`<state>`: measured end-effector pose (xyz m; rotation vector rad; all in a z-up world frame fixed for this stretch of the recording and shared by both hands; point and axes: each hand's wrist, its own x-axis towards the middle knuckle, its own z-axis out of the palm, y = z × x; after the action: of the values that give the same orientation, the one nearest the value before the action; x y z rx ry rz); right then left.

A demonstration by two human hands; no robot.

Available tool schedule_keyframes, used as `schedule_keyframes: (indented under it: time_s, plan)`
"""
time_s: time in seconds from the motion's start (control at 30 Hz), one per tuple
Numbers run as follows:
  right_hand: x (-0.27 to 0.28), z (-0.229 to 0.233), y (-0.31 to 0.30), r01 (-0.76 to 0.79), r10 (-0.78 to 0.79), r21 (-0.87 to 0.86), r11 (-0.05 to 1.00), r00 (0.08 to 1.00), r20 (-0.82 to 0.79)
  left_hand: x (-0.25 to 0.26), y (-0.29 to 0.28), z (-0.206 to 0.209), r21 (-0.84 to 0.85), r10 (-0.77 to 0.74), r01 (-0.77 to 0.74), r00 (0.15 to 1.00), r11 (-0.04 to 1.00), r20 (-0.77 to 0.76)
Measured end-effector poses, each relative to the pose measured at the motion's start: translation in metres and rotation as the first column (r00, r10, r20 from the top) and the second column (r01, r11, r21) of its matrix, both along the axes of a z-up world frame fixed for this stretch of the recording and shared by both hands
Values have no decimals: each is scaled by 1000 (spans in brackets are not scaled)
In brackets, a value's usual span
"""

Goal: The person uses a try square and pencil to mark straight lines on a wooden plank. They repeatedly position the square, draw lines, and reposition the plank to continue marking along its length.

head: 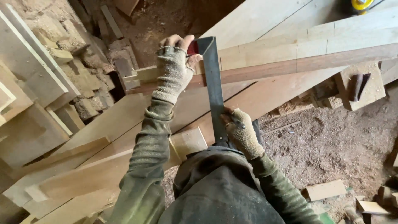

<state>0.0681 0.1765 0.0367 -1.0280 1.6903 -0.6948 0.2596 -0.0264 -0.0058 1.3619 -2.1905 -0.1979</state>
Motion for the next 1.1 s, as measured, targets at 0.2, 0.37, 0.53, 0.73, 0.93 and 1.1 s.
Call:
schedule_keyframes:
  time_s: [0.2, 0.37, 0.53, 0.73, 0.93, 1.1]
  plan:
    - [5, 11, 2, 49, -46, 129, 990, 999, -28, 0, 4, -15, 183, -42, 57, 996, 981, -83]
    - [0, 11, 7, 91, -85, 259, 961, 996, -34, -1, 12, -10, 283, 11, 8, 998, 959, -65]
    - [-3, 36, 0, 192, -204, 175, 966, 977, 54, -2, 12, -8, 224, 12, 1, 998, 975, -57]
    - [-15, 43, -1, 225, -226, 179, 958, 974, -20, -3, 11, -11, 167, 5, 11, 995, 986, -95]
    - [-26, 49, 0, 300, -297, 104, 948, 954, -50, -3, 10, -14, 121, -13, 25, 995, 992, -104]
    - [-28, 49, 1, 341, -340, 29, 939, 940, -35, -4, 9, -11, 104, -25, 39, 991, 994, -129]
